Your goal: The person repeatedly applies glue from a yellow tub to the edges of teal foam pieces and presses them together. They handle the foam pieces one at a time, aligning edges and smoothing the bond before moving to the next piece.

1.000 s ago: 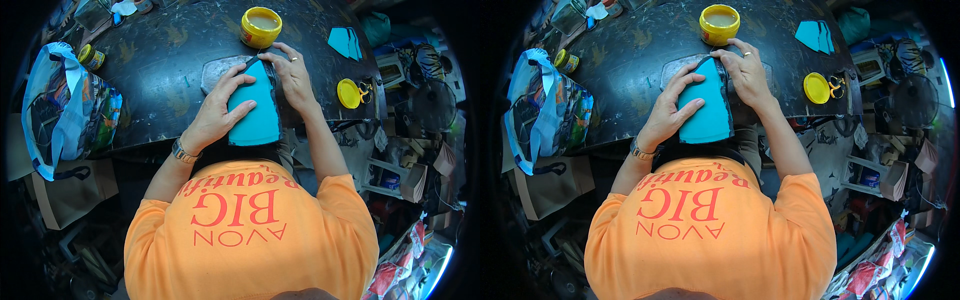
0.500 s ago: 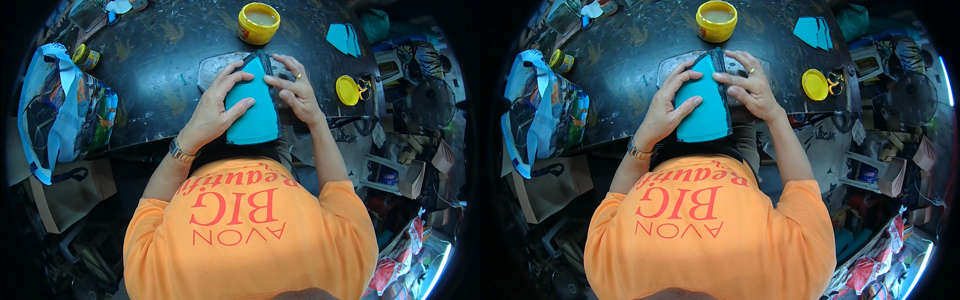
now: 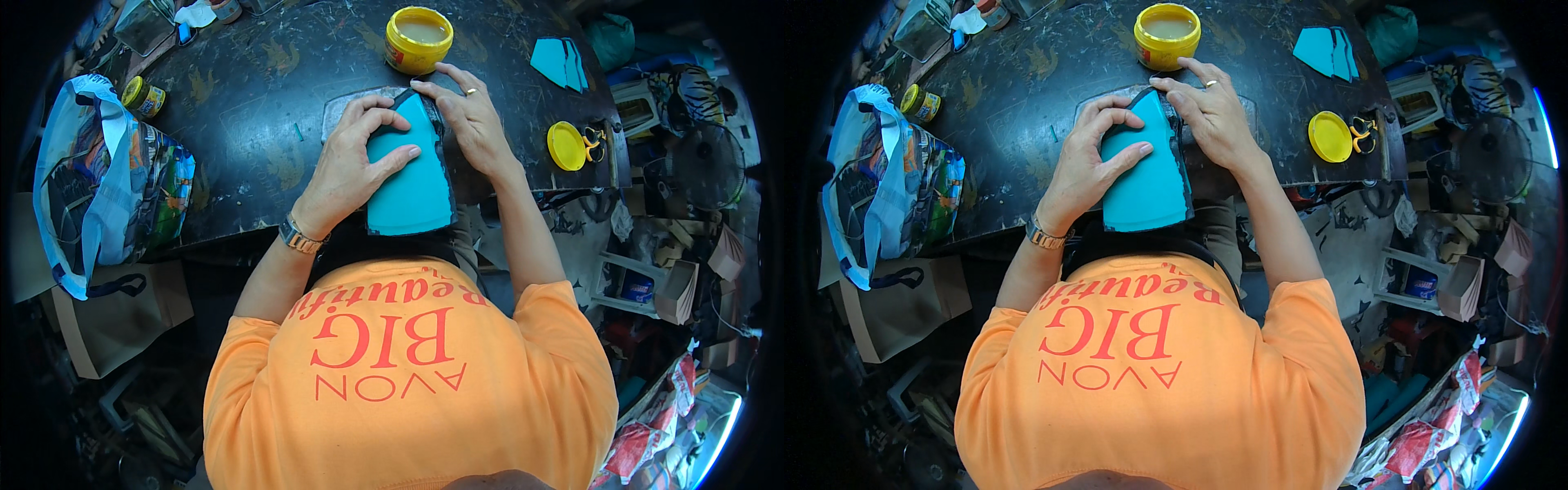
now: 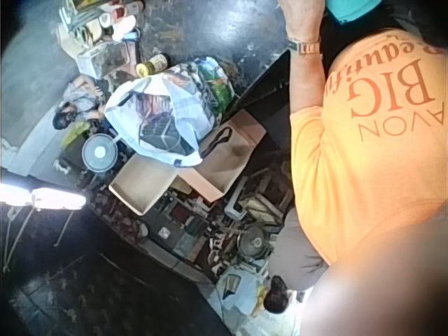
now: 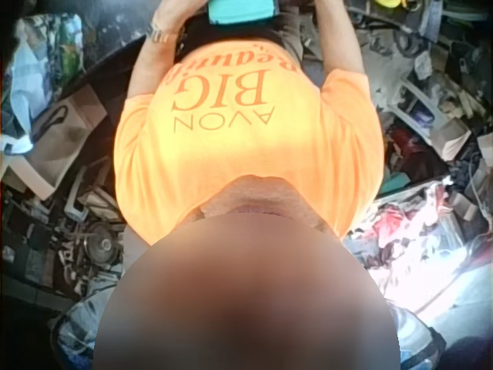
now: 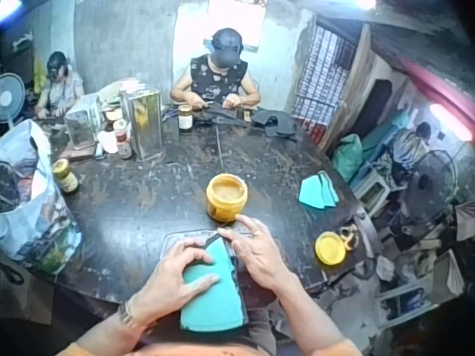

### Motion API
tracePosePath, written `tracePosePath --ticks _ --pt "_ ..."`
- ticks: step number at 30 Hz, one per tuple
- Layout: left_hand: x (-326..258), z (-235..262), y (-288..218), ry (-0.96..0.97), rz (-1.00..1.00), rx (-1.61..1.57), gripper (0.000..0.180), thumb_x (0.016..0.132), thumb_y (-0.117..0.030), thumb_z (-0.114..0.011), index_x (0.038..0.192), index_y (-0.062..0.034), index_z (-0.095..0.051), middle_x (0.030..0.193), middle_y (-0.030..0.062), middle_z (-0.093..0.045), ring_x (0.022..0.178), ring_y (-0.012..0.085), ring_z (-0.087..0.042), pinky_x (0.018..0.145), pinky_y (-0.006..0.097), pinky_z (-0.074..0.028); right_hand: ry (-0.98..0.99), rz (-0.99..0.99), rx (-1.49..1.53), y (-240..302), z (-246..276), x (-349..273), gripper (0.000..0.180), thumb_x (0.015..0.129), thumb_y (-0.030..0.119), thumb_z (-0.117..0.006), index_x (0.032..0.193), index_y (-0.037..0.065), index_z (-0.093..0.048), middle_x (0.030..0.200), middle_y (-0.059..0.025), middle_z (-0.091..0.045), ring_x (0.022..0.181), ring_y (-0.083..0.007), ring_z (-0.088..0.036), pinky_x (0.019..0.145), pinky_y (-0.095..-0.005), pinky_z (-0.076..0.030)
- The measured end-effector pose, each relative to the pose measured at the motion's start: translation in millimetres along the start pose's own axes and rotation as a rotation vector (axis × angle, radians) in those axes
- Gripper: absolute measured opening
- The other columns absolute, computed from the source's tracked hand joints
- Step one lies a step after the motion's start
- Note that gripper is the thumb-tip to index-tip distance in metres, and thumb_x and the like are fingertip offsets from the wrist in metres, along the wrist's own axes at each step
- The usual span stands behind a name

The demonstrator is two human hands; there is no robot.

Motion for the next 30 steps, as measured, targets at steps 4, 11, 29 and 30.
tracePosePath --ticks 4,11,29,30 --pt "0 -1 1 -0.01 0.0 -0.017 0.05 0.086 -0.032 -0.079 0.124 -0.0047 -0.061 0.136 0.0161 -0.054 0.125 0.0345 -0.055 0.103 0.044 -0.048 0.003 -0.012 0.014 -1 -4 1 0.047 0.104 0.052 -0.042 0.131 0.025 -0.069 0.151 -0.0138 -0.048 0.143 -0.0365 -0.034 0.119 -0.0522 -0.026" --pt "-3 -1 6 0.014 0.053 -0.014 0.07 0.085 -0.037 -0.079 0.139 -0.0014 -0.05 0.138 0.0194 -0.053 0.124 0.0337 -0.056 0.104 0.043 -0.047 -0.048 0.136 -0.031 -4 6 -36 0.043 0.103 0.048 -0.047 0.133 0.026 -0.068 0.156 -0.0126 -0.041 0.144 -0.036 -0.033 0.12 -0.0505 -0.022" --pt "-4 -9 17 -0.084 0.115 -0.334 0.053 0.079 -0.024 -0.085 0.123 -0.0064 -0.062 0.122 0.0101 -0.061 0.115 0.0232 -0.058 0.099 0.036 -0.047 -0.204 -0.283 0.65 61 5 -100 0.064 0.09 0.003 -0.073 0.148 0.01 -0.047 0.089 -0.0025 -0.066 0.078 -0.0083 -0.06 0.076 -0.0232 -0.049" --pt "-4 -9 17 -0.115 0.044 -0.29 0.05 0.079 -0.024 -0.085 0.122 -0.0075 -0.064 0.122 0.0097 -0.061 0.115 0.023 -0.057 0.1 0.036 -0.047 -0.184 -0.278 0.625 67 5 -102 0.064 0.089 0.003 -0.073 0.147 0.01 -0.047 0.09 -0.0031 -0.066 0.079 -0.0083 -0.061 0.076 -0.0233 -0.05"
Point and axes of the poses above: each hand's wrist, its own x-axis towards the middle knuckle, its own z-axis out of the back of the hand, y = z × x, the point moved 1 cm from there along x, towards the middle knuckle
